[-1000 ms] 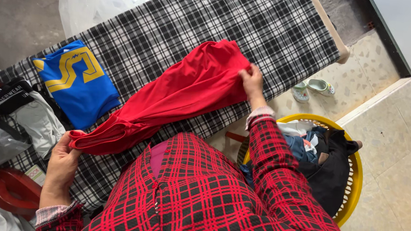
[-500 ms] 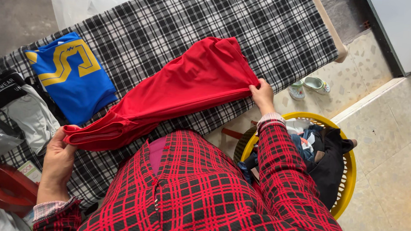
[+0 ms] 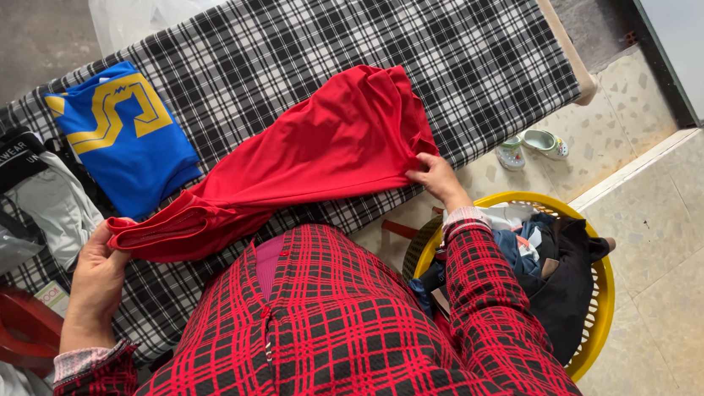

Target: The person folds a blue t-shirt on a plaid-covered ironing board, then picks up a red long-sleeved shirt from a laundry basket and begins folding it. The person smooths and aligns the garments by hand.

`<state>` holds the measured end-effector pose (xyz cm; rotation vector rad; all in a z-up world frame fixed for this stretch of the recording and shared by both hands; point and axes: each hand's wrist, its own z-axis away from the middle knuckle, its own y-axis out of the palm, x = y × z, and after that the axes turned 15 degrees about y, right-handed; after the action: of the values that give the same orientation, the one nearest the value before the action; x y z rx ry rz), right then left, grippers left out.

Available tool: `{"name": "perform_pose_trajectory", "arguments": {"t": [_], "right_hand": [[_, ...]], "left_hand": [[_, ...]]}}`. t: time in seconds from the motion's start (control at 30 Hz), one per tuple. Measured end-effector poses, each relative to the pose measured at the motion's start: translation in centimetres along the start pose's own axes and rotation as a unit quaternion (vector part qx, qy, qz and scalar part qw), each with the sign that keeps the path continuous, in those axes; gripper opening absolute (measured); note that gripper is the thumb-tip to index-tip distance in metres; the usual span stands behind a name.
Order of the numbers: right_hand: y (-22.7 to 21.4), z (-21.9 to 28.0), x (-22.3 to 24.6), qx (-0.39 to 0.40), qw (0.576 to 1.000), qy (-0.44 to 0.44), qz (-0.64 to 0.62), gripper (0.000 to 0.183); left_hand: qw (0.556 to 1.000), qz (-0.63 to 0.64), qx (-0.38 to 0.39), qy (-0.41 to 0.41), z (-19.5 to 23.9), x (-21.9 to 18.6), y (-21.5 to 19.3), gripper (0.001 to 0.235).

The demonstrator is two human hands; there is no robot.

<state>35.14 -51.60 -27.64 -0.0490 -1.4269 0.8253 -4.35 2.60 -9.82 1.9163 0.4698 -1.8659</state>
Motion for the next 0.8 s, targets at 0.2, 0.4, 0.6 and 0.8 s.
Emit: {"name": "perform_pose_trajectory", "arguments": {"t": [0.2, 0.4, 0.6, 0.8], "right_hand": [[-1.6, -0.8, -0.4, 0.001, 0.946, 0.201, -0.255, 0.023], [-1.6, -1.7, 6.6, -0.089, 0.965, 0.1, -0.226, 0.023], [-3.8, -6.4, 15.0, 0.054, 0.967, 0.246, 0.044, 0.026], [-6.0, -10.7, 18.0, -0.08, 0.925, 0.032, -0.371, 0.015]], "left_hand": [[1.0, -0.004, 0.001, -0.015, 0.4, 0.4, -0.1, 0.018], [1.0, 0.0, 0.001, -0.008, 0.2, 0.6, -0.2, 0.018], [1.0, 0.008, -0.002, 0.004, -0.9, -0.2, -0.4, 0.017], [0.998, 0.046, -0.016, 0.043, -1.0, -0.8, -0.7, 0.018]]}}
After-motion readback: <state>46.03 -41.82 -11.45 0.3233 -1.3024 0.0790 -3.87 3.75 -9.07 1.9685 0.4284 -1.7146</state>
